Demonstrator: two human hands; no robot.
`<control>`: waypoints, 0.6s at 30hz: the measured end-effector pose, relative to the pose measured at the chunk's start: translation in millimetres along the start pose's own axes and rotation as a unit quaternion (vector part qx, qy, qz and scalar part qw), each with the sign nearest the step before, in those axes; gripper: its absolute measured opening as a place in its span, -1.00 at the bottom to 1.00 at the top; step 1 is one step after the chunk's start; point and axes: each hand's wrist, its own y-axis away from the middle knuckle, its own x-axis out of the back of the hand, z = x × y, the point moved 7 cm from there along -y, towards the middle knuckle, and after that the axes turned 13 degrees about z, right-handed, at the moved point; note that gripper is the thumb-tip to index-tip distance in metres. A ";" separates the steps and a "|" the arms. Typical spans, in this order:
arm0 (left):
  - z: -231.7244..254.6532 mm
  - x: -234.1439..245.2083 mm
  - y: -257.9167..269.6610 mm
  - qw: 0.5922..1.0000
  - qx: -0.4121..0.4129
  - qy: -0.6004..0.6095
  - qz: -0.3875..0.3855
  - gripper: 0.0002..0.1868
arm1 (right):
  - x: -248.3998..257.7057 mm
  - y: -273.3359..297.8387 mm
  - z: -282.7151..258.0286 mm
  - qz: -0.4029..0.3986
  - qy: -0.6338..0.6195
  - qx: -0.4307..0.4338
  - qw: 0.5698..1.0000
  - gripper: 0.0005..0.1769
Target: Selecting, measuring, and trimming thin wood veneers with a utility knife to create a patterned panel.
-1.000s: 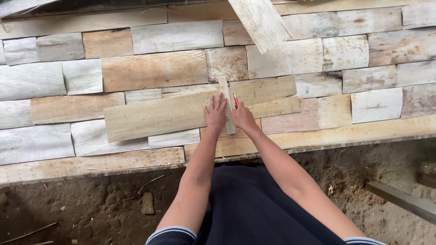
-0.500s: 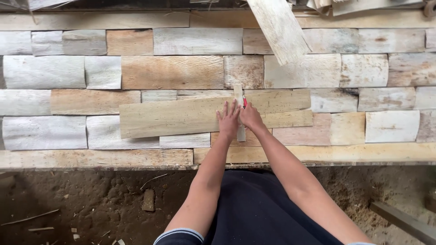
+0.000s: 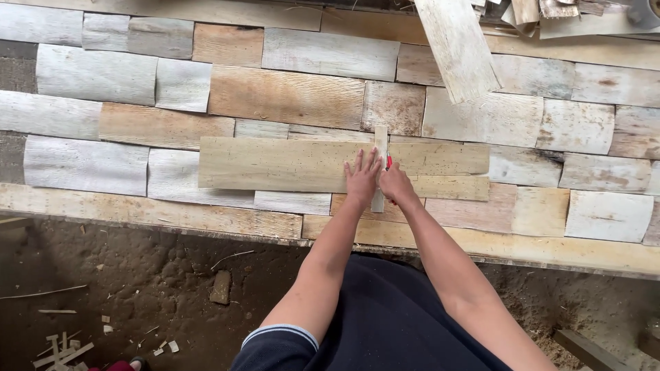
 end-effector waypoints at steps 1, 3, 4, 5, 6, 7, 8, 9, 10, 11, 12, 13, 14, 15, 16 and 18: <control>0.4 2.3 0.3 1.000 -0.001 0.000 0.000 -0.07 | 0.3 3.7 0.0 0.001 0.000 -0.001 1.000 -0.47; 1.7 6.0 2.7 1.000 -0.001 -0.003 0.005 -0.12 | -0.5 12.4 1.8 0.000 -0.023 -0.008 1.000 -0.47; 1.1 9.9 5.4 1.000 -0.003 -0.003 0.003 -0.12 | -4.8 16.1 4.8 0.000 -0.023 -0.011 1.000 -0.47; 2.0 14.1 6.6 1.000 0.000 0.002 0.004 -0.14 | -8.3 19.3 8.8 -0.004 -0.016 -0.009 1.000 -0.47; 3.3 18.1 7.2 1.000 0.002 0.007 0.005 -0.16 | -11.6 22.0 13.0 -0.008 -0.008 -0.008 1.000 -0.47; 2.5 14.5 5.6 1.000 -0.004 0.008 0.001 -0.16 | -7.0 32.1 11.1 -0.008 -0.009 -0.015 1.000 -0.47; 0.3 11.7 3.4 1.000 0.001 -0.003 0.006 -0.13 | -3.5 42.1 7.9 -0.017 -0.022 -0.014 1.000 -0.47; 1.4 8.7 0.1 1.000 0.001 -0.014 0.011 -0.11 | 1.5 52.0 6.5 -0.023 -0.036 -0.016 0.999 -0.47; 5.5 10.0 3.6 1.000 -0.008 -0.012 0.007 -0.11 | -5.2 54.2 14.4 -0.019 -0.038 -0.025 0.999 -0.47; 4.6 13.6 5.2 1.000 -0.002 -0.012 0.007 -0.07 | -12.6 55.1 18.2 -0.024 -0.040 -0.026 0.999 -0.47; 3.7 17.8 6.8 1.000 0.004 -0.012 0.006 -0.04 | -19.6 56.2 21.7 -0.028 -0.043 -0.026 0.998 -0.47; 5.2 24.2 7.2 1.000 -0.002 -0.014 0.008 -0.04 | -11.2 67.0 18.4 -0.024 -0.046 -0.029 0.998 -0.47; 5.2 30.5 7.8 1.000 -0.003 -0.025 0.008 -0.02 | -4.4 78.2 14.1 -0.028 -0.050 -0.029 0.998 -0.49; 7.5 33.3 13.2 0.999 -0.002 -0.033 0.005 0.00 | 0.7 92.7 13.5 -0.035 -0.051 -0.030 0.998 -0.51; 9.9 30.5 13.6 0.999 -0.006 -0.032 0.003 0.00 | -3.6 95.8 20.4 -0.034 -0.051 -0.035 0.997 -0.51; 7.1 29.9 10.6 1.000 0.003 -0.028 0.003 0.01 | -14.0 99.6 28.4 -0.051 -0.035 -0.037 0.997 -0.50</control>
